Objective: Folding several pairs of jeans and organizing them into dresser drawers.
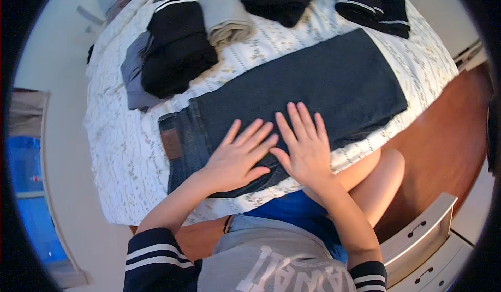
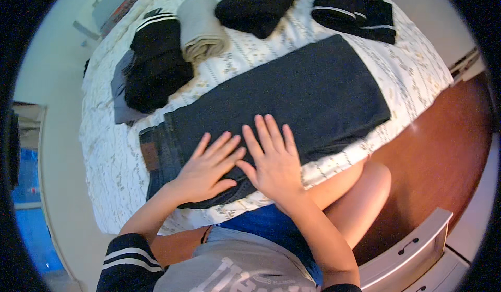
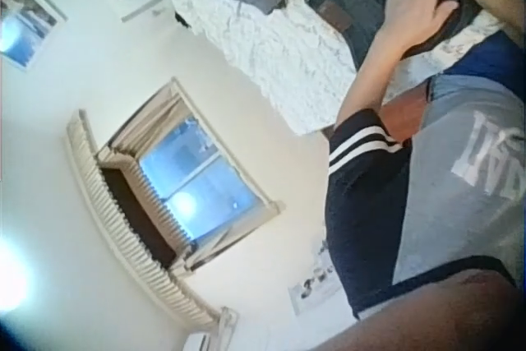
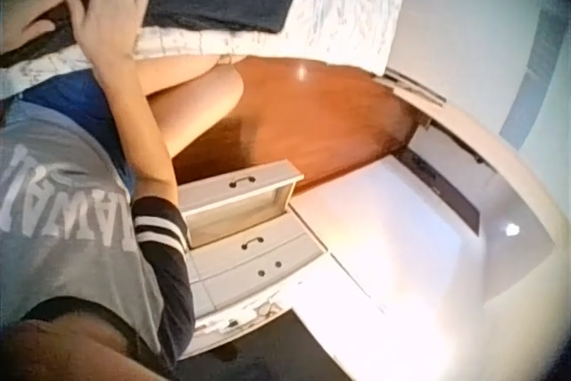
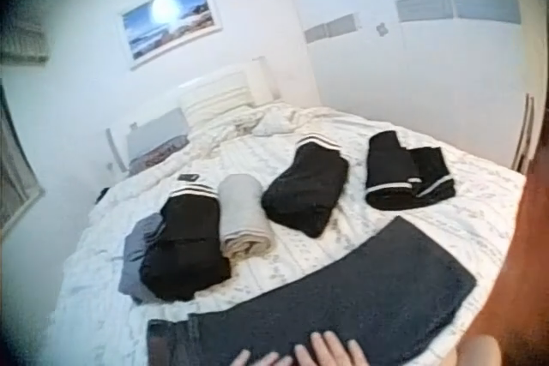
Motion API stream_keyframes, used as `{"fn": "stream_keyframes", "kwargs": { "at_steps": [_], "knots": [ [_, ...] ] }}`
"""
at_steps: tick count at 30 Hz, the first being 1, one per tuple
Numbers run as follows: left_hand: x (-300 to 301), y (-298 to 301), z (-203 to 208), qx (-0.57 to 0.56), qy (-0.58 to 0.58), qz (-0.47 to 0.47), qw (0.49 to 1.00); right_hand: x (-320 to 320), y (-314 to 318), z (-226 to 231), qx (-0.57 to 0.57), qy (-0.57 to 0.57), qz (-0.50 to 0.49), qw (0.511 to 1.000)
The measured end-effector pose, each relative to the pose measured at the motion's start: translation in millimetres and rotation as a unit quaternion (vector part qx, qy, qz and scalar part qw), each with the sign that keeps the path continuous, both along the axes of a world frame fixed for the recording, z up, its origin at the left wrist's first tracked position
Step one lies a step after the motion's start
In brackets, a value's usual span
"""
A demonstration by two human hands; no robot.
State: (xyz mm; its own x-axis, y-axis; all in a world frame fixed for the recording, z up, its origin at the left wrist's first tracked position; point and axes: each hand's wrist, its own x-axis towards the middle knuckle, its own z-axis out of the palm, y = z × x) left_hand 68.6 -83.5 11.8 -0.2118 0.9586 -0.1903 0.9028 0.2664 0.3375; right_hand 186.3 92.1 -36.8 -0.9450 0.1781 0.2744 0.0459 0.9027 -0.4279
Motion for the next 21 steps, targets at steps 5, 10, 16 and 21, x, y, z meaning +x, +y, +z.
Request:
{"fn": "stream_keyframes", "kwargs": {
  "at_steps": [5,10,16,21],
  "knots": [
    [-85.9,-91.2,2.0,0.035,0.202,0.201,0.958,-0.3,-22.4,4.2,0.080,-0.029,-0.012,0.996],
    [-133.0,-101.8,15.4,0.105,-0.146,0.353,0.918,13.2,-49.7,17.8,-0.002,-0.037,0.038,0.999],
    [-157.9,-141.4,-10.6,0.112,-0.318,0.427,0.839,7.7,-85.7,32.2,0.010,-0.075,0.083,0.994],
    [-80.8,-176.7,-19.8,0.195,-0.559,0.533,0.605,-28.3,-108.5,41.0,-0.074,-0.044,0.081,0.993]
  ]
}}
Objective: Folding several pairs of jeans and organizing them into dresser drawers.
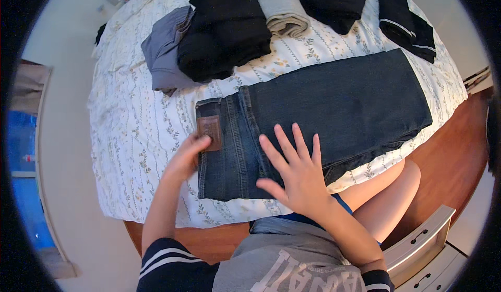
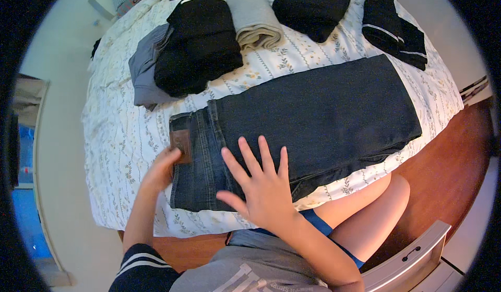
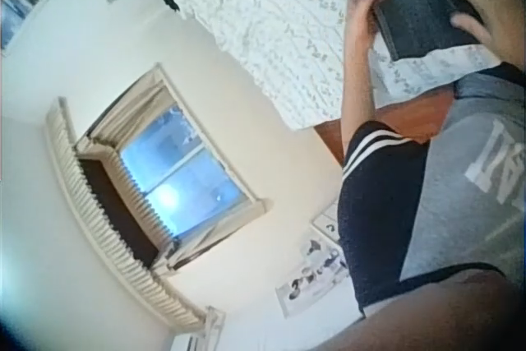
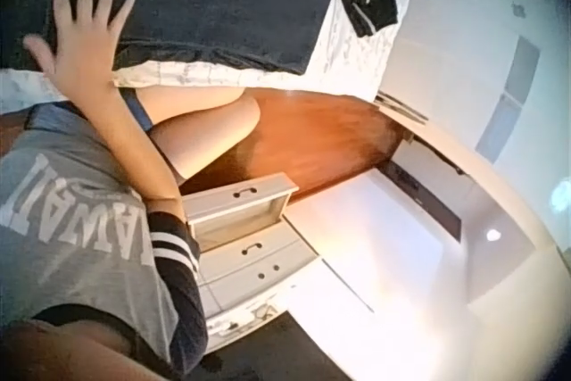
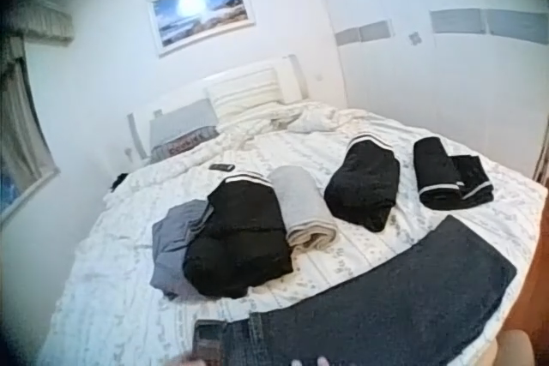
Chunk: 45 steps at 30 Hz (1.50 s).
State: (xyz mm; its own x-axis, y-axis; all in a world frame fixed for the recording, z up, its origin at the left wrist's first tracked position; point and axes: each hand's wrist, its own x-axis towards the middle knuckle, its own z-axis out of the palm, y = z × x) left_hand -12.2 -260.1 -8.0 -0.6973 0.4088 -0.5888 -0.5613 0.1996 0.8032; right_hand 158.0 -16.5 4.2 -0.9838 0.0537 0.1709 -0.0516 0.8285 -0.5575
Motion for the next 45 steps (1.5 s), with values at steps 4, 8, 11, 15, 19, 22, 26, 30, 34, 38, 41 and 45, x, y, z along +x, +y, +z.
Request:
{"fn": "stream_keyframes", "kwargs": {
  "at_steps": [4,8,11,15,19,22,26,30,34,38,41,45],
  "knots": [
    [31.1,26.9,24.6,0.027,0.071,0.060,0.995,-13.1,-14.4,-22.3,0.086,0.008,-0.032,0.996],
    [52.6,86.5,55.5,0.061,0.193,-0.008,0.979,-12.9,-14.9,-21.4,0.100,-0.001,-0.038,0.994],
    [49.0,112.6,37.3,-0.006,0.319,-0.163,0.934,-9.6,-13.5,-18.2,0.032,-0.029,0.001,0.999],
    [37.3,130.3,24.0,-0.032,0.468,-0.280,0.837,-5.4,-12.7,-33.3,-0.002,0.032,-0.038,0.999],
    [28.9,123.5,7.1,-0.030,0.613,-0.310,0.726,18.4,-12.0,-23.4,0.101,0.001,0.031,0.994],
    [21.0,124.9,5.4,-0.019,0.616,-0.400,0.678,63.2,-17.2,-1.9,0.092,0.005,0.059,0.994],
    [14.8,140.7,10.0,-0.021,0.646,-0.460,0.609,50.7,-30.9,36.7,0.112,0.180,0.108,0.971],
    [2.4,143.2,5.5,0.008,0.620,-0.515,0.592,24.0,-33.6,-7.3,0.183,0.086,-0.002,0.979],
    [-32.5,136.9,33.1,-0.003,0.656,-0.577,0.487,28.0,-43.4,-12.8,0.242,0.052,-0.063,0.967],
    [-62.1,123.8,43.8,-0.074,0.684,-0.580,0.436,26.7,-52.2,-13.6,0.261,0.040,-0.084,0.961],
    [-73.8,133.3,37.2,-0.087,0.702,-0.611,0.354,23.0,-58.8,-9.4,0.280,0.029,-0.098,0.954],
    [-77.0,147.0,30.9,-0.035,0.767,-0.573,0.284,21.6,-60.8,-1.0,0.270,0.026,-0.129,0.954]
  ]
}}
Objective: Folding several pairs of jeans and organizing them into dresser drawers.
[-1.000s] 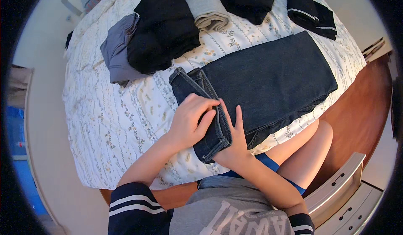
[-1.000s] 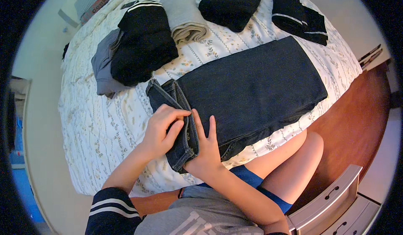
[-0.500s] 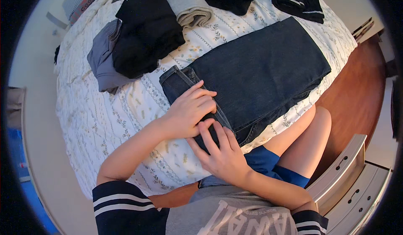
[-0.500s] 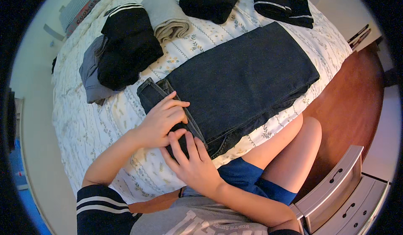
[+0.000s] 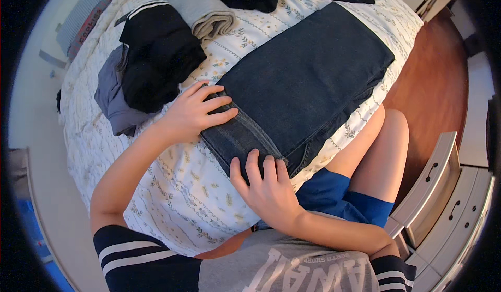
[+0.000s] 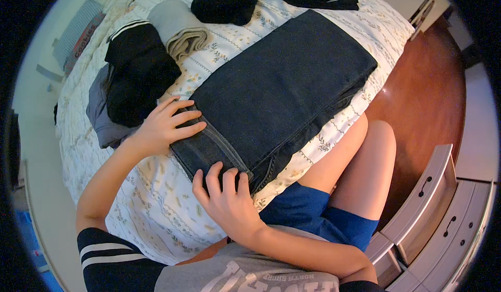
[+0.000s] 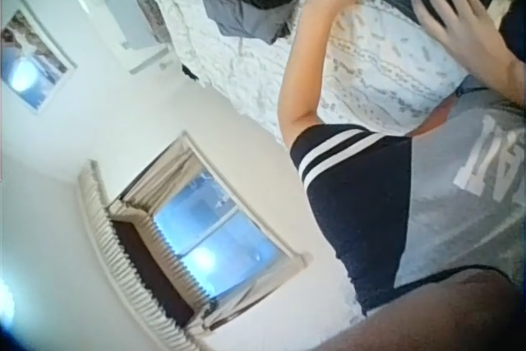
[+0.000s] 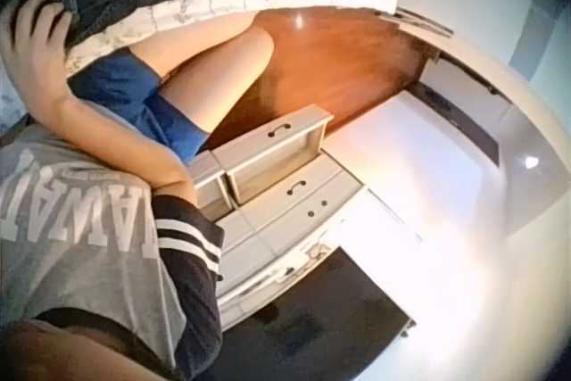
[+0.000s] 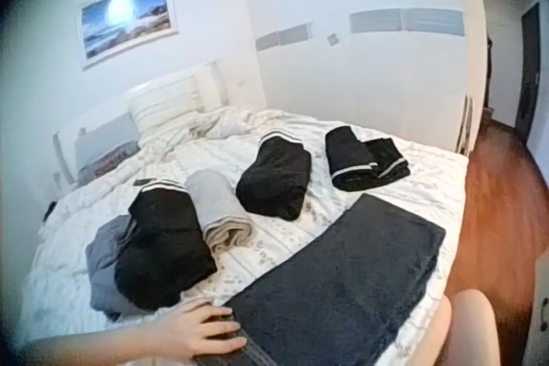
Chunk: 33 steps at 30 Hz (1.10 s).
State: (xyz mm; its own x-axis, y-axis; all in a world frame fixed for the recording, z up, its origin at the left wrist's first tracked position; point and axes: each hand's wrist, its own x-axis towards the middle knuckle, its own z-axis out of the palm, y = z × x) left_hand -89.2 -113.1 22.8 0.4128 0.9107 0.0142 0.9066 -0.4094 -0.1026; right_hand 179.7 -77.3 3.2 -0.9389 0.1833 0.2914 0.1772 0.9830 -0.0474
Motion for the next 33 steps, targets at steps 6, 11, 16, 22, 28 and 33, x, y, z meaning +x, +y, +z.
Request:
{"fn": "stream_keyframes", "kwargs": {
  "at_steps": [6,11,16,22,28,33],
  "knots": [
    [40.3,1.3,30.5,-0.091,-0.105,0.000,0.990,52.0,24.1,31.8,-0.118,0.005,-0.022,0.993],
    [57.7,14.7,30.1,-0.162,-0.142,-0.067,0.974,80.7,20.6,26.6,-0.098,-0.037,-0.071,0.992],
    [47.5,67.5,35.4,-0.305,-0.156,-0.066,0.937,75.7,29.9,36.8,-0.277,-0.069,-0.107,0.952],
    [47.1,122.7,14.2,-0.299,-0.147,0.087,0.939,78.0,88.8,16.4,-0.605,0.060,-0.199,0.768],
    [89.7,97.3,6.2,-0.011,-0.194,-0.114,0.974,88.5,118.0,-7.5,-0.691,0.055,-0.192,0.695],
    [91.9,99.2,-1.2,-0.093,-0.192,-0.009,0.977,106.8,155.8,-2.8,-0.694,0.131,-0.208,0.676]
  ]
}}
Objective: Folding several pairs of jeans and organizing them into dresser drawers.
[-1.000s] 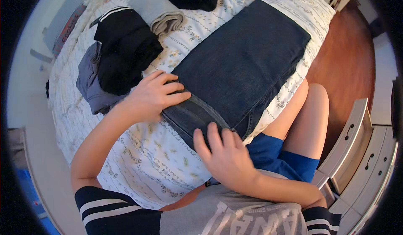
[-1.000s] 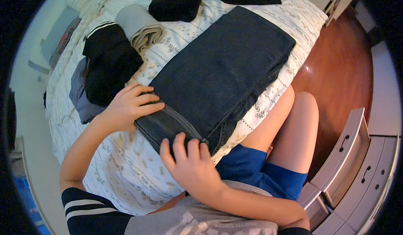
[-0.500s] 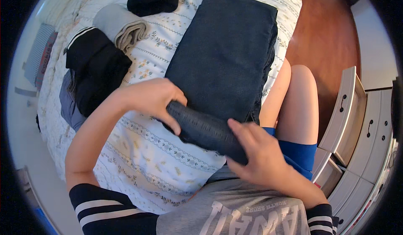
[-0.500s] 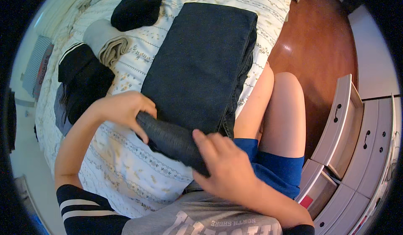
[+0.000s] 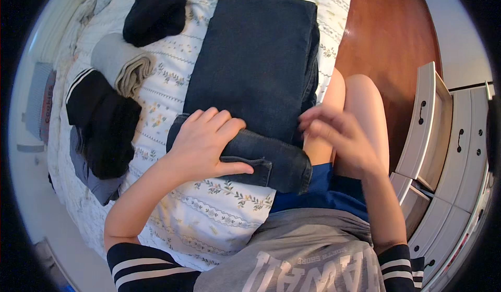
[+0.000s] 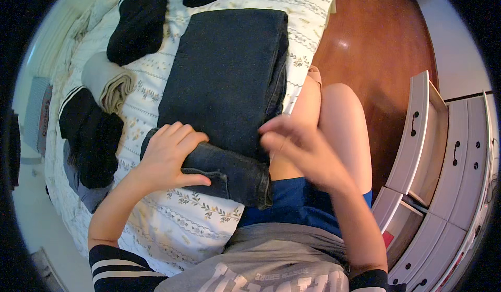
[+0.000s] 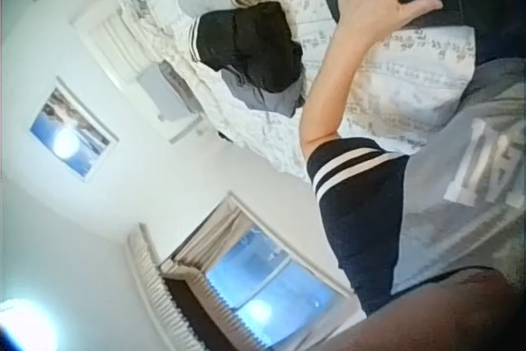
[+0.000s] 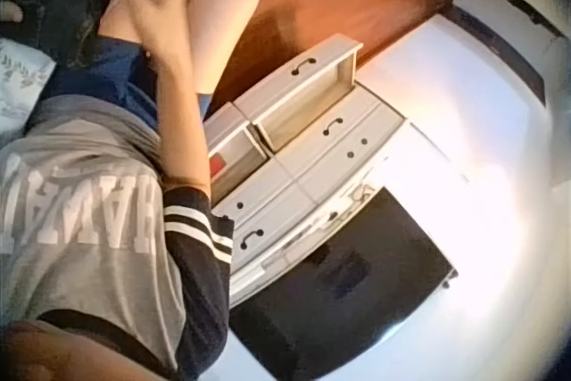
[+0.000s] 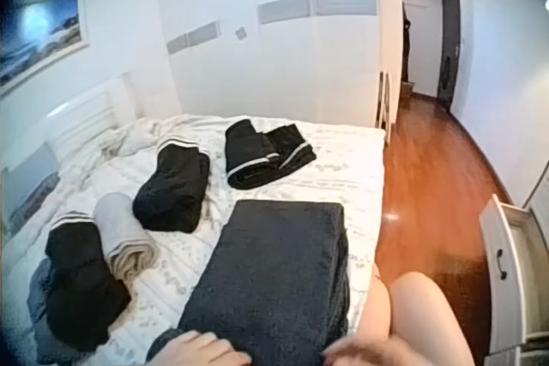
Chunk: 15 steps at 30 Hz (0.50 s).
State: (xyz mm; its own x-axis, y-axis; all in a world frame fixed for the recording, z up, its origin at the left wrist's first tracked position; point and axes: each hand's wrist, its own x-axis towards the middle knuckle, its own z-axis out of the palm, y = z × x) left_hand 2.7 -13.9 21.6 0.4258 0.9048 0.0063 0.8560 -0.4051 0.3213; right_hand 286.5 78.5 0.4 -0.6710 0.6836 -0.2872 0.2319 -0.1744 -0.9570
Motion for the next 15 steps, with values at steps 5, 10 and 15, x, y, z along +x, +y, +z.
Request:
{"fn": "stream_keyframes", "kwargs": {
  "at_steps": [5,10,15],
  "knots": [
    [8.9,6.9,2.0,-0.032,-0.010,0.020,0.999,3.9,50.1,-24.5,0.383,-0.038,0.074,0.920],
    [27.5,2.2,3.5,0.020,-0.047,-0.039,0.998,-22.0,55.1,-42.4,0.421,-0.008,0.085,0.903],
    [41.8,8.7,8.4,-0.050,-0.089,-0.004,0.995,-37.2,46.9,-60.9,0.441,-0.048,0.038,0.895]
  ]
}}
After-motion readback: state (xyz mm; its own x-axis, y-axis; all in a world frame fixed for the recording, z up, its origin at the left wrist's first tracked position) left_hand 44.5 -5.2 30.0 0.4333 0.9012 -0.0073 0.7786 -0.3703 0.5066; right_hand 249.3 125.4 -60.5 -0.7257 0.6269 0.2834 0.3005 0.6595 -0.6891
